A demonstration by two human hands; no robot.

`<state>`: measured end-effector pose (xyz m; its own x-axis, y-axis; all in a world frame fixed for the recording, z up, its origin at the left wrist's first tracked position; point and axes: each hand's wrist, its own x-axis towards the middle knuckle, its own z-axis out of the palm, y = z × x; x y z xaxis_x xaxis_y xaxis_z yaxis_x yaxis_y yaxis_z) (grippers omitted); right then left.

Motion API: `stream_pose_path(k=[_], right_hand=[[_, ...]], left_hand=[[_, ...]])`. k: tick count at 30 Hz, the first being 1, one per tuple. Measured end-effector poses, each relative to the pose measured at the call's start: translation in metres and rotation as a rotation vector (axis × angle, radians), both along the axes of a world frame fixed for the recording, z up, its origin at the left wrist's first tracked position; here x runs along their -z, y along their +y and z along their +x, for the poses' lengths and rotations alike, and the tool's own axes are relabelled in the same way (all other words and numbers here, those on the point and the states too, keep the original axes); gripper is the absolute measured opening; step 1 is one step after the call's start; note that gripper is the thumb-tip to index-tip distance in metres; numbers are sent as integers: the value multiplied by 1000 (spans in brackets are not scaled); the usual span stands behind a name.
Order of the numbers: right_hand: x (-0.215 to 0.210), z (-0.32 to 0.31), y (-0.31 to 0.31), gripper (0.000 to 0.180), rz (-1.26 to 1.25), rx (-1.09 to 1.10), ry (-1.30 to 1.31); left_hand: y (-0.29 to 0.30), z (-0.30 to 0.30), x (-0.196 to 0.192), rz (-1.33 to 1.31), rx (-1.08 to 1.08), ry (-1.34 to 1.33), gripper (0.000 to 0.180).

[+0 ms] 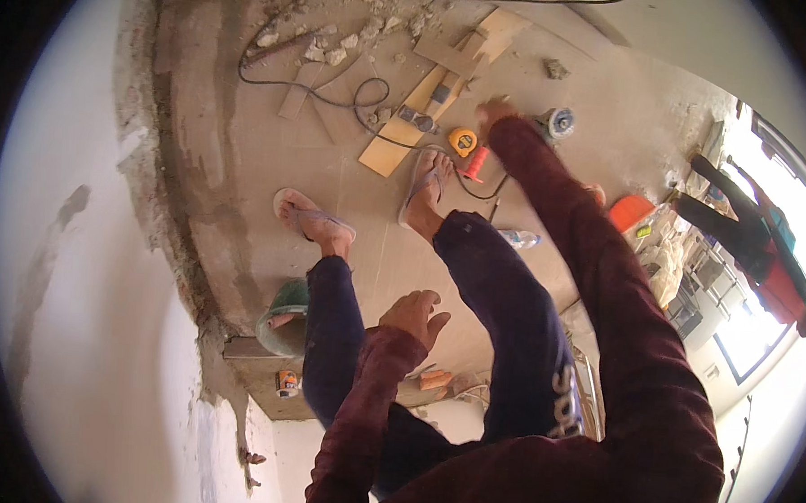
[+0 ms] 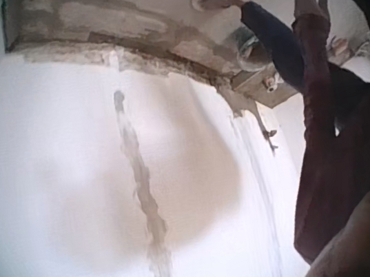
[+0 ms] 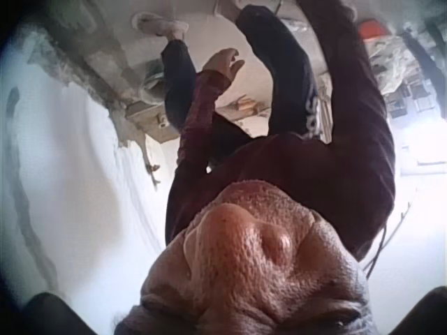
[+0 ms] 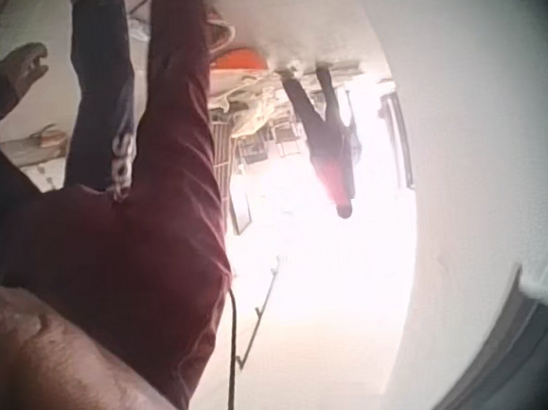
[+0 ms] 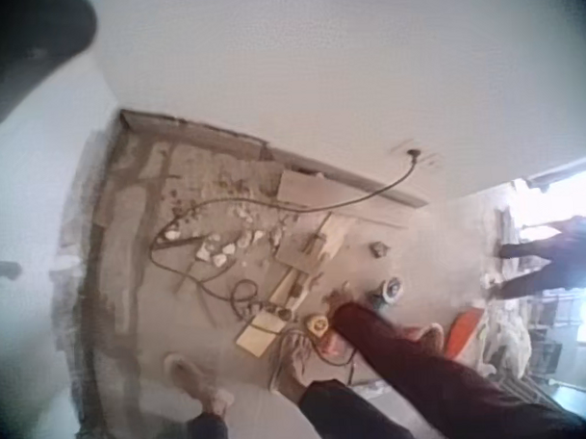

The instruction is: The person applies adhesive to the floor edge with a trowel, then uses a power tool to cut a tile piece. The person works on a partially tiled floor in a room under renovation.

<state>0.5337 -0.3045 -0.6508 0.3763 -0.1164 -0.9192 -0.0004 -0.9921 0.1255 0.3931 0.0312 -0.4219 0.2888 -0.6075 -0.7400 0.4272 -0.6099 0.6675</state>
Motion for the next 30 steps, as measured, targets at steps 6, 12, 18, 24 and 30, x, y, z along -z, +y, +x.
stream_pose_path(k=[6, 12, 18, 24, 30], right_hand=[[80, 56, -20, 63, 74, -73, -557], [102, 57, -35, 70, 77, -145, -520], [67, 107, -36, 50, 580, 379, -9], [21, 145, 35, 57, 1227, 587, 190], [-53, 173, 109, 57, 1418, 474, 104]], left_hand=[[13, 92, 1, -80, -23, -267, 38], [30, 170, -3, -157, 7, -374, 48], [46, 198, 20, -27, 181, -707, 53], [76, 222, 45, 134, 254, -998, 58], [103, 295, 65, 10, -11, -962, 66]])
